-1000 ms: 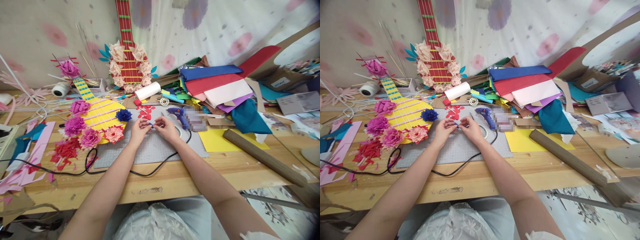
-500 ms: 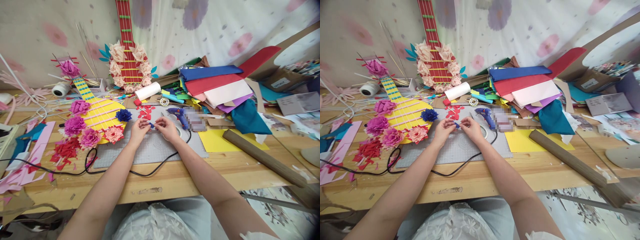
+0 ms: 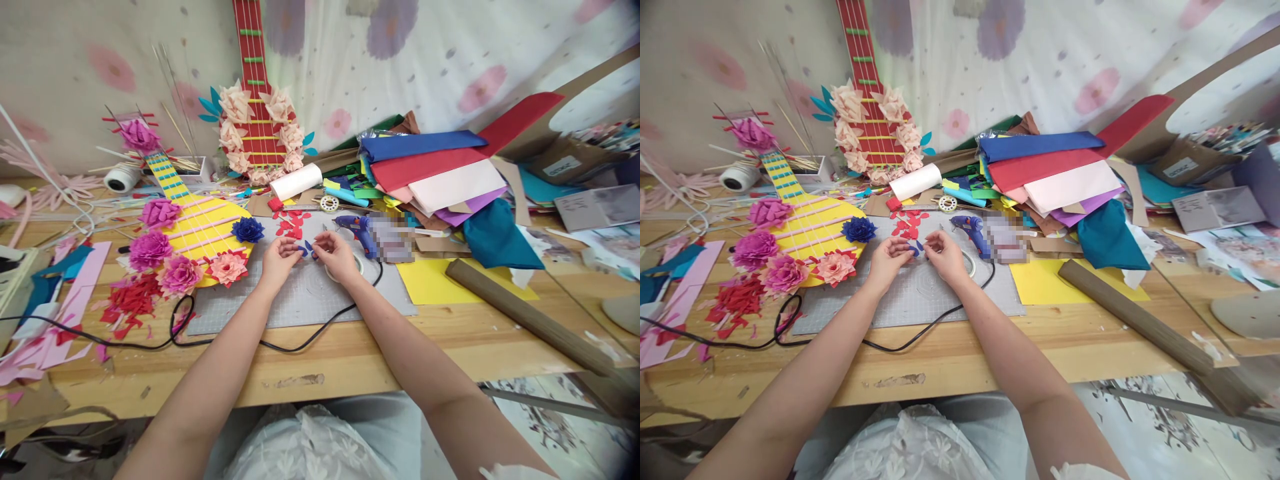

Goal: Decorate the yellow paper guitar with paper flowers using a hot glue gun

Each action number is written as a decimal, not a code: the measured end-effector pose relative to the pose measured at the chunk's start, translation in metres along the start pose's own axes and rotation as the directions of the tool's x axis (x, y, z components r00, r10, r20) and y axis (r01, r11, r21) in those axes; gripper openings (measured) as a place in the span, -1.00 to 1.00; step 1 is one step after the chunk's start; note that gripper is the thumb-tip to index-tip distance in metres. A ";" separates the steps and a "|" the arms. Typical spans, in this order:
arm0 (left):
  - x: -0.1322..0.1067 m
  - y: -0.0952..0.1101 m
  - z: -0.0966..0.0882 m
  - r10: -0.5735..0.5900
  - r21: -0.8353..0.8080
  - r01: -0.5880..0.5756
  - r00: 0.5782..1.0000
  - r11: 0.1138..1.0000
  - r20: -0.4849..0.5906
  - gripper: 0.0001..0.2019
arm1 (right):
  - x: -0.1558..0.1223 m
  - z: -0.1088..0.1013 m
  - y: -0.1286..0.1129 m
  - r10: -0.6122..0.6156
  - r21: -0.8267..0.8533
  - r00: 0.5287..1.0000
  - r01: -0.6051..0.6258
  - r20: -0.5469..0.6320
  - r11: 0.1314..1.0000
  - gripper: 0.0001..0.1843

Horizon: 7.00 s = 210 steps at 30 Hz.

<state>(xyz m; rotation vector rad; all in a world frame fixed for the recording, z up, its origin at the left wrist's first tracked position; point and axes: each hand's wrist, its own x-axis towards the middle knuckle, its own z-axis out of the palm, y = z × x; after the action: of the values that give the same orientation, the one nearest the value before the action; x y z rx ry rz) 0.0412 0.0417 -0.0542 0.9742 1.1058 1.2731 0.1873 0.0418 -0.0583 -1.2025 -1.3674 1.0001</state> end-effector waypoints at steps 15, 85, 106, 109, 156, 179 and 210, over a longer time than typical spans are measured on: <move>0.005 -0.007 0.000 0.136 0.238 -0.125 0.990 0.963 -0.029 -0.74 | 0.000 -0.001 0.000 0.026 0.047 1.000 -0.026 -0.008 0.999 -0.70; -0.002 0.002 -0.003 0.084 0.058 -0.076 0.982 0.995 -0.171 -0.72 | 0.014 -0.072 -0.009 0.099 -0.422 0.937 -0.243 -0.336 0.874 -0.54; -0.001 0.009 -0.002 0.007 -0.050 -0.023 0.959 0.998 -0.282 -0.69 | -0.015 -0.038 -0.022 0.116 -0.411 0.993 -0.109 -0.007 0.905 -0.52; -0.001 0.009 -0.002 0.002 -0.053 -0.017 0.960 0.998 -0.281 -0.70 | -0.015 -0.038 -0.023 0.118 -0.420 0.993 -0.110 -0.007 0.901 -0.53; -0.006 0.009 -0.003 0.011 -0.049 -0.019 0.986 0.999 -0.167 -0.72 | 0.017 -0.067 -0.007 0.063 -0.562 0.936 -0.261 -0.347 0.785 -0.42; 0.002 0.127 -0.073 0.066 0.133 -0.034 0.967 0.991 -0.245 -0.72 | -0.009 -0.080 -0.025 0.052 -0.862 0.954 -0.290 -0.296 0.416 -0.58; 0.002 0.111 -0.096 0.235 0.870 0.079 0.947 0.487 -0.218 -0.57 | 0.056 0.130 -0.046 -0.164 -0.365 0.975 0.208 0.147 0.907 -0.35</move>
<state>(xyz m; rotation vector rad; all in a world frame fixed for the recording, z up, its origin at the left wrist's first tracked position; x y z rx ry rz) -0.0772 0.0474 0.0330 1.6240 2.1011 0.8864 0.0528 0.0943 -0.0231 -1.2781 -1.7895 0.6937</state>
